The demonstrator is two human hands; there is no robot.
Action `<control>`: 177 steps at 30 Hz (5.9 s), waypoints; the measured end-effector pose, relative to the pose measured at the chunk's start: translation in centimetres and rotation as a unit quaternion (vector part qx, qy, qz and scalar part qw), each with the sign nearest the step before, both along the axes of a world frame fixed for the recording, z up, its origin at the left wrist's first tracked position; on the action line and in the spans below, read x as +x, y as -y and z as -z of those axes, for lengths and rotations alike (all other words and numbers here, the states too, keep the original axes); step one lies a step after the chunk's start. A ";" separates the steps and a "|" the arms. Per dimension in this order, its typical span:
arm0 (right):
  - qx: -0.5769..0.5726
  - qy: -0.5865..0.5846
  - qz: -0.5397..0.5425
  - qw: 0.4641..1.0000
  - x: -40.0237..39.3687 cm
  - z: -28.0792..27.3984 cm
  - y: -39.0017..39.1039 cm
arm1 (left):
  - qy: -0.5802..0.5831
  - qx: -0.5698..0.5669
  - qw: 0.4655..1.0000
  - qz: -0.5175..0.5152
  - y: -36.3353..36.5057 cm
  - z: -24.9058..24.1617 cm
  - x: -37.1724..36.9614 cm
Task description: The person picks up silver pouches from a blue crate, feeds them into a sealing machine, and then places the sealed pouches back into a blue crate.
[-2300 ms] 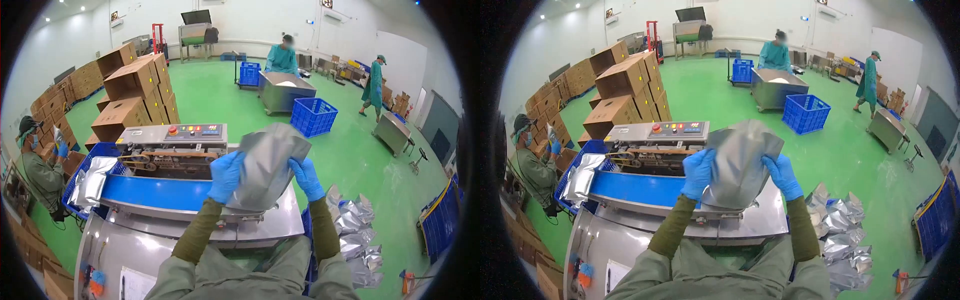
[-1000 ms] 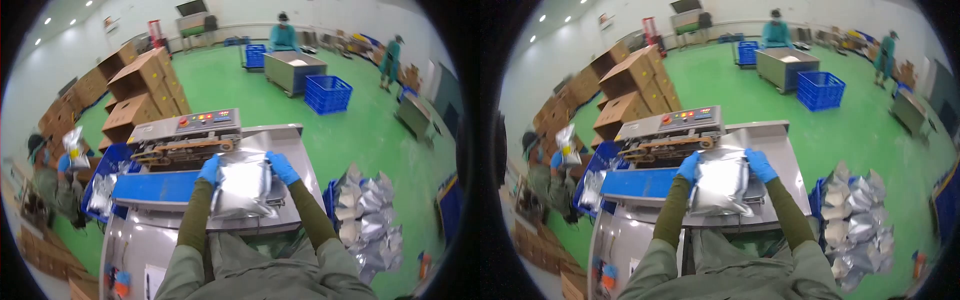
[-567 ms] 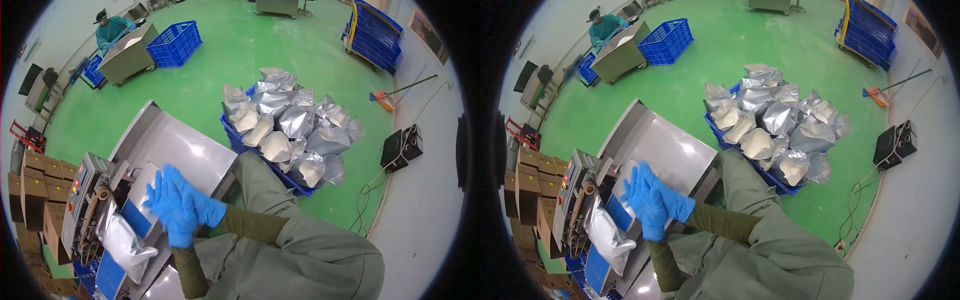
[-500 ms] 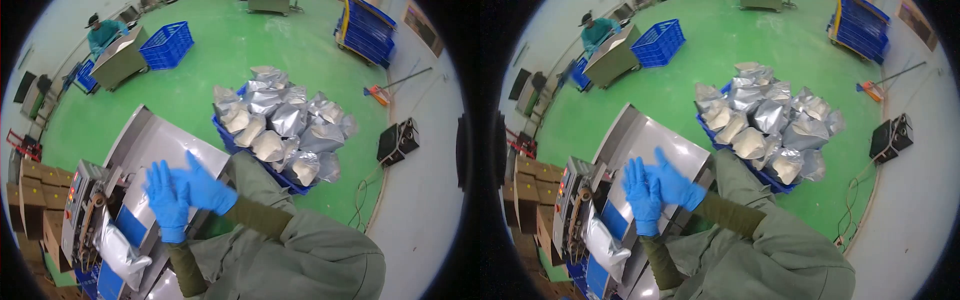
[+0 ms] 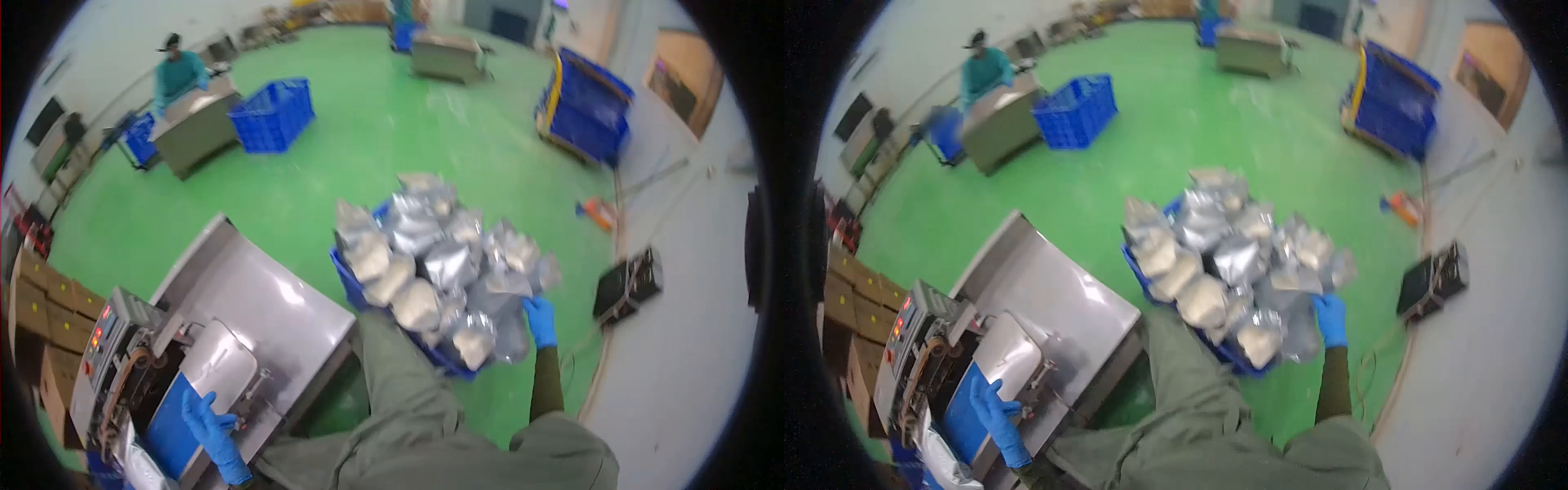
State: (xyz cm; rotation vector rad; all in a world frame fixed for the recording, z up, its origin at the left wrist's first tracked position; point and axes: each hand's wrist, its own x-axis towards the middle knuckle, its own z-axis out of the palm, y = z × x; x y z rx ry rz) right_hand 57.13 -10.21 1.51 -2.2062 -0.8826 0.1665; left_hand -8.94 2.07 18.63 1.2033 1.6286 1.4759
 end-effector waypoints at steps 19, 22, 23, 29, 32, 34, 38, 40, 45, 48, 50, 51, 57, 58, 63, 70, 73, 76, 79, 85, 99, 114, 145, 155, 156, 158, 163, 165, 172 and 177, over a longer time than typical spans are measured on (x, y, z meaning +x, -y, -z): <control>0.372 0.159 -0.464 0.788 -32.5 -42.0 -16.6 | -0.079 0.289 0.933 0.200 -5.3 -11.0 4.9; 0.375 -0.003 -0.526 0.763 -38.4 -40.5 -21.0 | -0.046 0.365 0.919 0.145 -6.8 -11.4 3.4; 0.376 -0.012 -0.531 0.759 -40.1 -39.7 -22.3 | -0.049 0.347 0.932 0.090 -6.4 -11.1 2.1; 0.300 -0.283 -0.599 0.686 -49.1 -31.4 -26.4 | -0.239 0.390 0.878 -0.141 -4.8 -7.0 -4.1; 0.294 -0.308 -0.616 0.663 -48.9 -30.7 -27.1 | -0.261 0.337 0.893 -0.146 -4.4 -6.5 -4.3; 0.243 -0.288 -0.651 0.659 -48.2 -28.8 -27.1 | -0.283 0.416 0.858 -0.106 -5.0 -6.4 -4.6; 0.234 -0.120 -0.671 0.693 -47.0 -25.7 -29.6 | -0.046 0.383 0.910 -0.154 -5.7 -4.9 -5.3; 0.272 -0.135 -0.661 0.686 -47.6 -25.9 -29.8 | -0.042 0.336 0.926 -0.167 -5.3 -3.9 -6.3; 0.214 -0.262 -0.668 0.663 -49.1 -26.5 -28.7 | -0.066 0.260 0.958 -0.099 -5.3 -4.5 -8.1; 0.219 -0.207 -0.715 0.631 -49.7 -27.6 -28.0 | -0.140 0.243 0.960 0.016 -6.2 -5.8 -8.0; 0.234 -0.099 -0.731 0.633 -49.9 -27.0 -28.3 | -0.245 0.239 0.937 0.069 -6.1 -8.4 -6.9; 0.267 -0.130 -0.711 0.638 -50.1 -26.0 -28.9 | -0.247 0.241 0.936 0.070 -6.2 -8.5 -7.2; 0.216 -0.221 -0.656 0.689 -51.2 -24.2 -31.2 | 0.075 0.172 0.982 0.017 -9.7 -1.3 -11.2; 0.172 -0.246 -0.661 0.687 -51.5 -24.0 -31.8 | 0.172 0.190 0.966 0.025 -10.8 -1.1 -10.9; 0.185 -0.253 -0.651 0.691 -51.8 -21.9 -34.0 | 0.292 0.168 0.940 0.051 -11.1 -3.7 -9.4; 0.077 -0.290 -0.629 0.717 -51.9 -14.3 -33.7 | 0.276 -0.041 0.960 0.013 -8.9 2.7 -9.5; 0.051 -0.290 -0.613 0.733 -53.4 -13.5 -33.4 | 0.289 -0.058 0.955 -0.042 -8.9 3.5 -10.5; 0.003 -0.244 -0.605 0.758 -55.6 -13.9 -33.8 | 0.288 -0.089 0.952 -0.043 -8.7 3.0 -13.2; -0.048 -0.246 -0.601 0.759 -58.4 -14.2 -33.8 | 0.243 -0.137 0.957 -0.086 -9.7 3.7 -16.4; -0.025 -0.401 -0.695 0.596 -57.1 -14.8 -29.7 | 0.059 -0.125 0.981 -0.136 -6.5 5.2 -22.0; -0.032 0.103 -0.002 0.994 -11.8 -5.8 -16.9 | -0.368 -0.113 0.899 -0.210 5.4 -0.1 -22.1; 0.048 0.345 -0.356 0.867 -18.3 -28.0 -23.4 | -0.229 0.065 0.971 -0.006 1.8 -5.9 -8.2; 0.279 -0.288 -0.675 0.620 -49.6 -27.7 -28.5 | -0.445 0.417 0.776 -0.158 -8.6 -5.8 -5.8; 0.317 -0.222 -0.632 0.672 -52.3 -25.6 -30.6 | -0.272 0.358 0.848 -0.281 -7.5 -6.5 -9.1; 0.325 -0.220 -0.627 0.672 -52.2 -27.1 -29.2 | -0.290 0.350 0.850 -0.266 -6.9 -7.0 -9.1; 0.328 -0.206 -0.613 0.688 -51.8 -27.8 -28.3 | -0.292 0.352 0.852 -0.257 -6.3 -7.4 -9.2; 0.276 -0.292 -0.617 0.677 -51.4 -25.4 -28.9 | -0.234 0.338 0.882 -0.231 -7.2 -6.0 -9.4; 0.233 -0.329 -0.660 0.634 -51.1 -25.4 -28.1 | -0.160 0.339 0.920 -0.114 -6.9 -6.7 -9.4; 0.222 -0.180 -0.700 0.655 -51.6 -23.9 -29.5 | -0.058 0.113 0.991 0.046 -4.9 -8.1 -9.4; 0.205 -0.309 -0.645 0.668 -52.9 -20.5 -31.9 | 0.187 0.159 0.969 -0.013 -8.4 -3.1 -10.2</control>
